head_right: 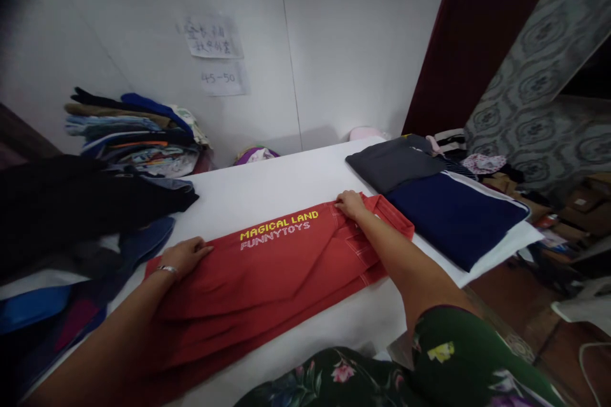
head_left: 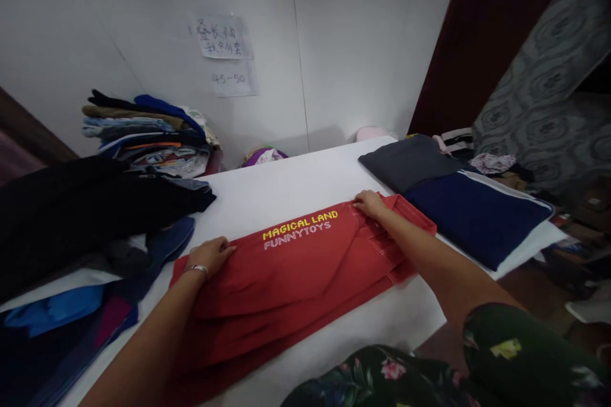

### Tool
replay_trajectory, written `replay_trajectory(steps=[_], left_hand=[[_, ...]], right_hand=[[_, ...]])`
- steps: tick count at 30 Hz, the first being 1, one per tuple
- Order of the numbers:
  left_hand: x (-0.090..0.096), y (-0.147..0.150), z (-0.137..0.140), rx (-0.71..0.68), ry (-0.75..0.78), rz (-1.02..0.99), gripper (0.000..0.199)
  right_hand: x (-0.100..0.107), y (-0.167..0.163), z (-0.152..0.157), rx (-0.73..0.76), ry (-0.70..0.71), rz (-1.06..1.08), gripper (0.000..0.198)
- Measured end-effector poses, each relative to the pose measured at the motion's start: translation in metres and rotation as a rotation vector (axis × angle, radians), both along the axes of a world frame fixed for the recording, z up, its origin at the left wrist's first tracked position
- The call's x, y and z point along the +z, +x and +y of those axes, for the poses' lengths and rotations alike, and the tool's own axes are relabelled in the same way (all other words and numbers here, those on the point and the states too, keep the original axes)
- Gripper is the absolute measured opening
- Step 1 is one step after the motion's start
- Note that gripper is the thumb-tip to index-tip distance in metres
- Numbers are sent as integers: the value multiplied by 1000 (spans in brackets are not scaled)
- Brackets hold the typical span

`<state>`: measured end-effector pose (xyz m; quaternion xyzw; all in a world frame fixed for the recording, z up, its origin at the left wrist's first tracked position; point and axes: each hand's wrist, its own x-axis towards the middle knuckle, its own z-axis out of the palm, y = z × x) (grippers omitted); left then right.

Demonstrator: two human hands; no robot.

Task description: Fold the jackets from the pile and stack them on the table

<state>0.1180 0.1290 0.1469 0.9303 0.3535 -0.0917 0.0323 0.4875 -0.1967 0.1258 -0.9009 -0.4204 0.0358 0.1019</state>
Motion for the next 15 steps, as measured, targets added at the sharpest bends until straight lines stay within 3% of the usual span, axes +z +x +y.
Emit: replay_trajectory(steps=[3, 6, 10, 15], left_hand=[[-6, -3, 7, -14, 42, -123, 53], [-5, -2, 12, 7, 21, -115, 67], [7, 4, 13, 4, -66, -21, 54], [13, 3, 12, -1, -117, -67, 47]], right_hand=[[-3, -3, 2, 46, -2, -36, 37], [0, -1, 1, 67, -39, -50, 39], [11, 10, -2, 60, -107, -64, 43], [21, 19, 3, 34, -152, -52, 26]])
